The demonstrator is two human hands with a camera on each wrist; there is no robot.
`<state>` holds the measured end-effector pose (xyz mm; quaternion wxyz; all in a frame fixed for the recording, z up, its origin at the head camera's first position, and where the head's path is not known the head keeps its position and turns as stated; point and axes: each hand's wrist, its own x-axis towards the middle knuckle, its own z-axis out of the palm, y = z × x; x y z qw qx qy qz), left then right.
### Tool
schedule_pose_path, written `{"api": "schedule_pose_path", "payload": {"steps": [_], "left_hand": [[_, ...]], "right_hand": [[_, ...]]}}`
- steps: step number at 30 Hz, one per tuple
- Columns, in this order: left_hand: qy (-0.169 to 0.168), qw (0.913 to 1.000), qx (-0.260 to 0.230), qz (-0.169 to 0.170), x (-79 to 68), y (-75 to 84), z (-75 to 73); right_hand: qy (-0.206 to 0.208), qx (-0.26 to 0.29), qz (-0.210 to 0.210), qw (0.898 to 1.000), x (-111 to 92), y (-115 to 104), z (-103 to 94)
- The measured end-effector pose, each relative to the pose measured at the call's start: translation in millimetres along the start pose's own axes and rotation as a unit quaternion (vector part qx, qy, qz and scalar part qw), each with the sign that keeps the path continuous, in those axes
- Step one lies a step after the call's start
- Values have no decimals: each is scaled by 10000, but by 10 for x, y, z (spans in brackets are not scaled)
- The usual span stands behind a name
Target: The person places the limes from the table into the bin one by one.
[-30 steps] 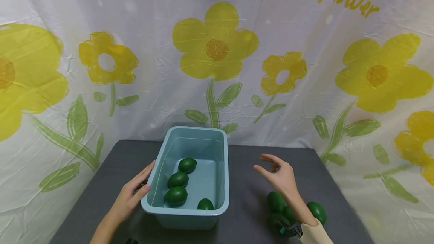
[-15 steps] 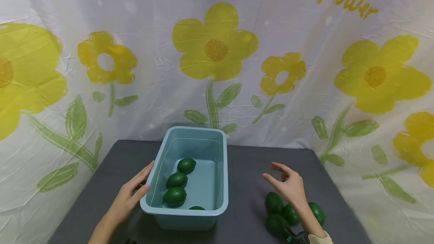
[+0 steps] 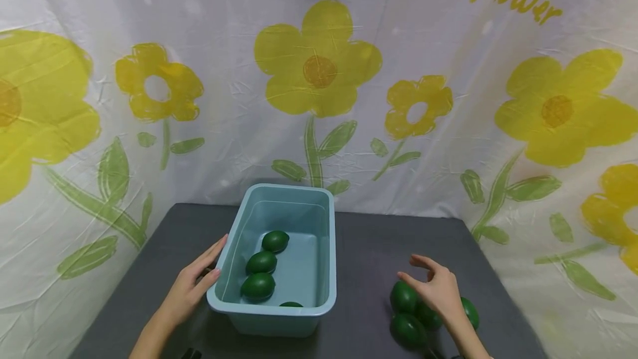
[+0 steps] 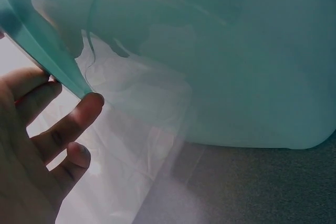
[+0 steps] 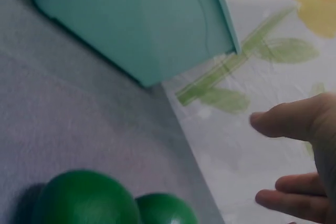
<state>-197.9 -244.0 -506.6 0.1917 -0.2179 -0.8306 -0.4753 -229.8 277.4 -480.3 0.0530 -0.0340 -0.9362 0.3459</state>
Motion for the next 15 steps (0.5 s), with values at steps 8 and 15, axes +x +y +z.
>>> {"api": "schedule_pose_path", "payload": {"steps": [8,15], "left_hand": [[9,10000,9,1,5,-8,0],[-5,10000,-14,29,-9,-5,0]], "right_hand": [[-620,-717,-63,9955,-24,134,1],[-915,-1094,-52,9898,-68,149,29]]}}
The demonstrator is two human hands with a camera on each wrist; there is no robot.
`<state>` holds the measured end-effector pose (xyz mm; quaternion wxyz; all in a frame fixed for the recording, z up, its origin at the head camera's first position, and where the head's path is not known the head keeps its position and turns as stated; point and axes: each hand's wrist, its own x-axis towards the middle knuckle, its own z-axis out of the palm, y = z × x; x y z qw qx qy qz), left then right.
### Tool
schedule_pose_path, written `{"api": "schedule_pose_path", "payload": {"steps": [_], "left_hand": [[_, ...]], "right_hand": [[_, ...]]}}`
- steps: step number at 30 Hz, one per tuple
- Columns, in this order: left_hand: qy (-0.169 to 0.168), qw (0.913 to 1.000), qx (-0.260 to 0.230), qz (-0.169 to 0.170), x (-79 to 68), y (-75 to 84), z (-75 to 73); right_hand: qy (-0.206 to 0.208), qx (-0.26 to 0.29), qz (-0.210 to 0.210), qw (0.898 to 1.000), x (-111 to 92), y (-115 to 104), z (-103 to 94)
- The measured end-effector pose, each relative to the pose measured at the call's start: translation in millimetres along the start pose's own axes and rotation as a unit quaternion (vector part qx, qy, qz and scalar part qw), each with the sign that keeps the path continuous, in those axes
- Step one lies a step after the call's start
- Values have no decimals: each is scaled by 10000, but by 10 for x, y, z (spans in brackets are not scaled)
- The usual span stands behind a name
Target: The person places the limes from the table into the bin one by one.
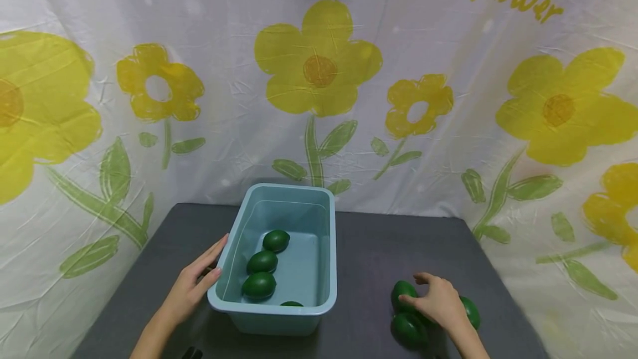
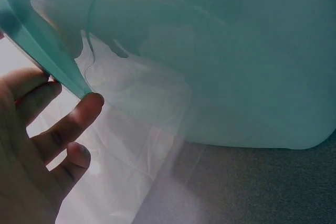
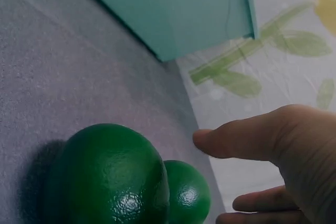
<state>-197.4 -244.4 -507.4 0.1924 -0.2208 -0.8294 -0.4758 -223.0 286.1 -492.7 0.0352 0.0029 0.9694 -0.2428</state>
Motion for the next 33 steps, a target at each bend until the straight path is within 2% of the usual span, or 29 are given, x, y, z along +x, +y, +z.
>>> {"api": "schedule_pose_path", "payload": {"steps": [8,16,22,33], "left_hand": [[-30,10000,12,-60,-7,3,-6],[-35,9999,37,-93,-15,-4,-11],[-77,9999,49,-136,-7,-8,-10],[-145,9996,22,-223,-5,-25,-4]], "right_hand": [[-252,-95,5,9996,-4,39,44],[-309,-154,135,9993,16,64,100],[-257,-539,99,9982,58,55,145],[-89,-725,164,9972,101,9,209]]}}
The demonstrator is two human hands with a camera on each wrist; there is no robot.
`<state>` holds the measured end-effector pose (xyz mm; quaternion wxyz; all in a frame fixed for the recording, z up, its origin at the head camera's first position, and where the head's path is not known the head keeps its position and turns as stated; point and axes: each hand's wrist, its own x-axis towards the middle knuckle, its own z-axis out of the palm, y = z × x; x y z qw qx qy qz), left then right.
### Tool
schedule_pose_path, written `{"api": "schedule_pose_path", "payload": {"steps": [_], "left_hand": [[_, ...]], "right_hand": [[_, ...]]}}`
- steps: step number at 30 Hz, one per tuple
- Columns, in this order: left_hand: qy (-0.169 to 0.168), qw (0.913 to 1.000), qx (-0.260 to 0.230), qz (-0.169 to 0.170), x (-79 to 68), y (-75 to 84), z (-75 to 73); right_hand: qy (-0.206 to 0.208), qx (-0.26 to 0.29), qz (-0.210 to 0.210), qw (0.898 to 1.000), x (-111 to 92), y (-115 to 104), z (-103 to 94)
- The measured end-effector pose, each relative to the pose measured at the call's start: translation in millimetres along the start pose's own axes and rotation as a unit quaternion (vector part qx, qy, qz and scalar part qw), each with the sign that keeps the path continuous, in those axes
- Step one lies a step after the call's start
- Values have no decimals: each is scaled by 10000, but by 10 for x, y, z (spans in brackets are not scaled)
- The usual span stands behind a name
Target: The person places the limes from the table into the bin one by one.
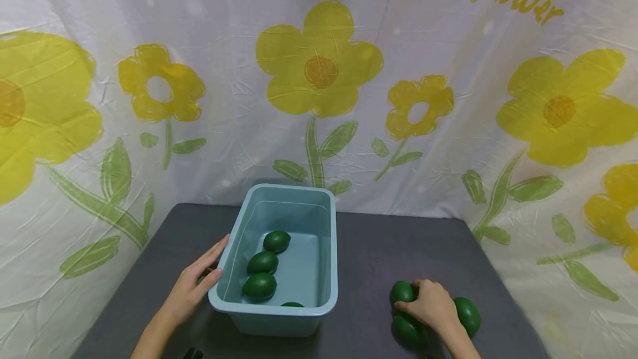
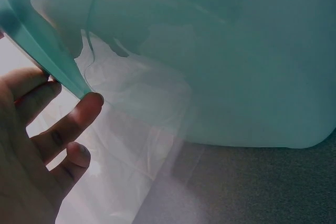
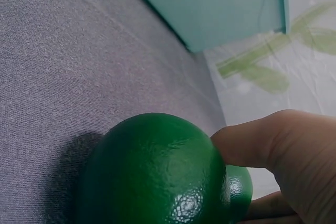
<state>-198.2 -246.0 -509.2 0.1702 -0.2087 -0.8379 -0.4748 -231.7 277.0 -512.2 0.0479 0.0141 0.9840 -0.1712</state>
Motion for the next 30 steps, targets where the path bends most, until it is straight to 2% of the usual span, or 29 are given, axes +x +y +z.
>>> {"api": "schedule_pose_path", "payload": {"steps": [8,14,23,30], "left_hand": [[119,9996,-61,229,34,8,-29],[55,9996,-57,257,23,-16,-23],[197,9992,-64,341,-24,-19,-25],[52,9996,-139,224,1,3,-17]], "right_hand": [[178,199,-67,9996,24,-13,-24],[359,735,-99,9966,-3,12,-39],[751,1578,-263,9843,3,-63,-54],[1023,2178,24,9706,-40,-148,-82]]}}
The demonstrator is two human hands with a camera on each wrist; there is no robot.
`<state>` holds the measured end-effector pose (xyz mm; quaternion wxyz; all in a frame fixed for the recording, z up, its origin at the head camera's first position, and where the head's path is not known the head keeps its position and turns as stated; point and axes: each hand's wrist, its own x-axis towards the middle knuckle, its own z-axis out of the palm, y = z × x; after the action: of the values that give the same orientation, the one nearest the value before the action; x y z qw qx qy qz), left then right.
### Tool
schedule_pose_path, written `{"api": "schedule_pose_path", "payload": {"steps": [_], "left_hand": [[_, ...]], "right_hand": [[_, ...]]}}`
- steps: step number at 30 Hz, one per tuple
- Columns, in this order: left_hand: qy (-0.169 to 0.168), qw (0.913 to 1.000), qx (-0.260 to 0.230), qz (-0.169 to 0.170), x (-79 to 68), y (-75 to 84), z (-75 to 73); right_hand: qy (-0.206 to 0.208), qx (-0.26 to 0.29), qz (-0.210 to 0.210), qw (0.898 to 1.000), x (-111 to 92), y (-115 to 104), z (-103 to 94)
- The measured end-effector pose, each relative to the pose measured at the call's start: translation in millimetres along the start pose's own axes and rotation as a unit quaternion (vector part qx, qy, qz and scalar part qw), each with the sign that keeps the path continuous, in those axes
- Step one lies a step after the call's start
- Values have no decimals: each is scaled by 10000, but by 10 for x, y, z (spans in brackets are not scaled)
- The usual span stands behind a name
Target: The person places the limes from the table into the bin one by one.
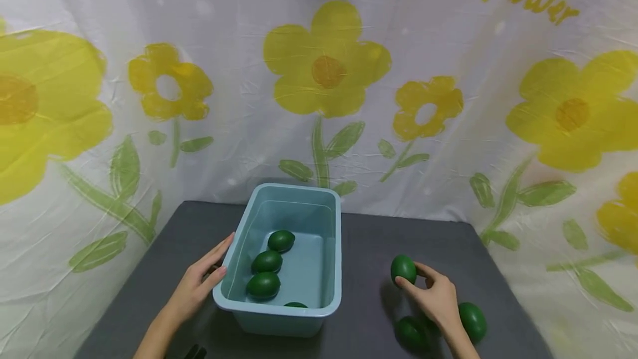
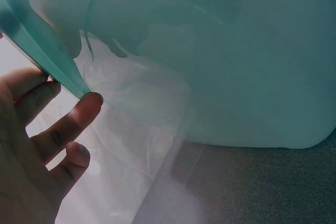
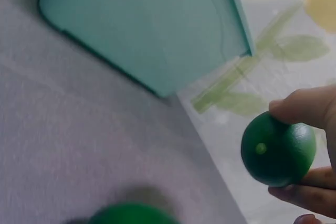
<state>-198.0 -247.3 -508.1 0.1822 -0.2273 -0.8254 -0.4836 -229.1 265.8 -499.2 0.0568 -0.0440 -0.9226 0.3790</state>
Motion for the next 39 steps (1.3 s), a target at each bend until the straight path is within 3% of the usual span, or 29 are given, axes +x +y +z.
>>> {"api": "schedule_pose_path", "payload": {"steps": [7,16,26,39], "left_hand": [[15,10000,47,-3,7,-12,5],[79,10000,45,16,-14,-6,6],[81,10000,58,3,5,2,15],[30,10000,-19,-1,-5,-10,7]], "right_hand": [[268,705,37,9971,7,-115,56],[490,1035,19,9934,24,-248,91],[800,2040,-130,9756,46,-347,151],[771,2509,-432,9640,82,-617,281]]}}
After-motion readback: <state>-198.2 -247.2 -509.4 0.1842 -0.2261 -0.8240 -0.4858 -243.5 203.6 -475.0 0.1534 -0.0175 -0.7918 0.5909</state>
